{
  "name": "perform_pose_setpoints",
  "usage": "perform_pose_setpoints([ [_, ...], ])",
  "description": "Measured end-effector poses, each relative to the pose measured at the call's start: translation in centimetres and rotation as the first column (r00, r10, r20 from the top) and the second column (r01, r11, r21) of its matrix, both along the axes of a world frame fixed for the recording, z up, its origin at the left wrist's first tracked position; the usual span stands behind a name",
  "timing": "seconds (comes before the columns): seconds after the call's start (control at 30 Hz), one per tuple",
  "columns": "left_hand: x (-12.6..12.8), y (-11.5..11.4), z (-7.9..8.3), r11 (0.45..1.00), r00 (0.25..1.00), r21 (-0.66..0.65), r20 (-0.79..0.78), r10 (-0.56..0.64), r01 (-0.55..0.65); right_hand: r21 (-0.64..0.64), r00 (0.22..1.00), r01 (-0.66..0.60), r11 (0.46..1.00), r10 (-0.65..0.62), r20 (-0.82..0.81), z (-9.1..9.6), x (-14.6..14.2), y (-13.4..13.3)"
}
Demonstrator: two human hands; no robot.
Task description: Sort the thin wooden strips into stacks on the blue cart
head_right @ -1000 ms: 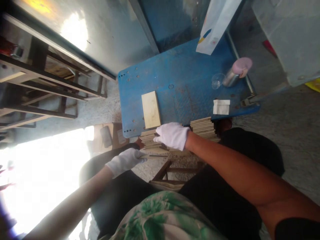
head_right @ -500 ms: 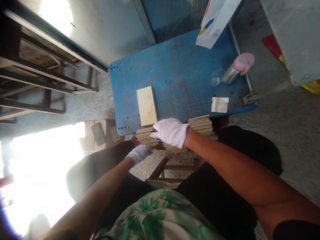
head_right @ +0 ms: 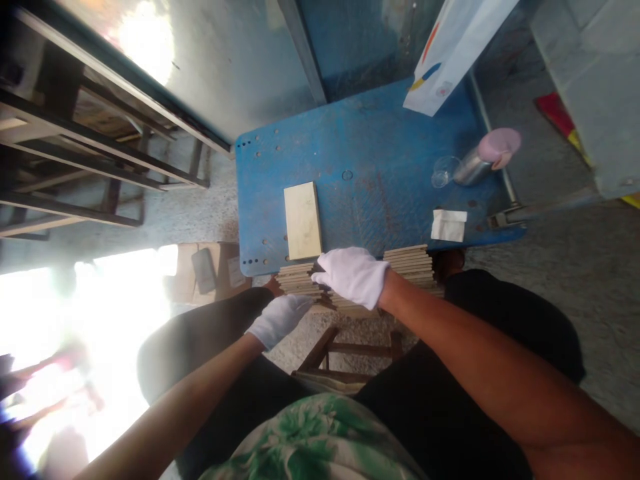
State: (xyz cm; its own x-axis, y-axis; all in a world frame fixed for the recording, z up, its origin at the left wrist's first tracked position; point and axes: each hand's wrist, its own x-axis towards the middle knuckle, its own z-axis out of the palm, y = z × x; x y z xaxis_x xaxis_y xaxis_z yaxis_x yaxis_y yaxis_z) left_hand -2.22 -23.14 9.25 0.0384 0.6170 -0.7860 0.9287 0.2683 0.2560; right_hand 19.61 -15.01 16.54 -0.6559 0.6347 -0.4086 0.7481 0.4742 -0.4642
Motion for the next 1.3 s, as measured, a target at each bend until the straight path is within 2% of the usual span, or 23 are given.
perform_pose_setpoints([
  [0.07,-0.5,1.6,1.0,0.997,1.000,0.072,0.028,0.013,-0.015,0.000,1.000,0.014,1.000,-0.014,0.011,-0.1,0.0,0.0],
  [0.13,-1.1,3.8,1.3,0.980,0.996,0.179,-0.004,0.085,-0.083,-0.005,1.000,0.022,1.000,-0.022,0.019,-0.4,-0.1,-0.1],
  [0.2,-1.7,6.4,0.8,0.951,0.988,0.288,-0.061,0.140,-0.116,-0.010,0.999,0.020,1.000,-0.020,0.025,-0.7,-0.3,-0.2],
  [0.27,-1.9,9.1,-0.2,0.928,0.981,0.359,-0.118,0.152,-0.101,-0.008,0.999,0.006,1.000,-0.005,0.035,-0.9,-0.4,-0.4],
  [0.43,-0.5,14.5,-3.0,0.913,0.938,0.343,-0.180,0.296,-0.222,-0.001,0.995,-0.031,1.000,0.031,0.095,-0.9,-1.1,-0.6],
  [0.53,0.9,16.7,-4.4,0.892,0.904,0.361,-0.222,0.366,-0.273,0.004,0.992,-0.027,1.000,0.026,0.124,-0.9,-1.5,-0.8],
  [0.63,1.8,18.5,-5.9,0.884,0.869,0.331,-0.260,0.422,-0.330,-0.001,0.989,0.035,0.999,-0.034,0.144,-1.0,-1.9,-0.8],
  [0.77,2.1,19.9,-7.9,0.869,0.835,0.254,-0.259,0.485,-0.426,0.033,0.984,0.027,0.999,-0.032,0.175,-1.5,-2.1,-0.9],
  [0.9,2.5,20.2,-9.1,0.845,0.804,0.261,-0.274,0.528,-0.466,0.061,0.982,-0.015,0.998,0.003,0.190,-1.8,-2.3,-1.3],
  [1.13,3.1,20.5,-9.3,0.851,0.805,0.283,-0.294,0.516,-0.443,0.076,0.981,-0.062,0.995,0.046,0.190,-2.3,-2.4,-1.8],
  [1.3,2.9,20.2,-9.3,0.846,0.830,0.326,-0.238,0.505,-0.421,0.046,0.977,-0.032,0.998,0.022,0.214,-2.0,-2.5,-1.2],
])
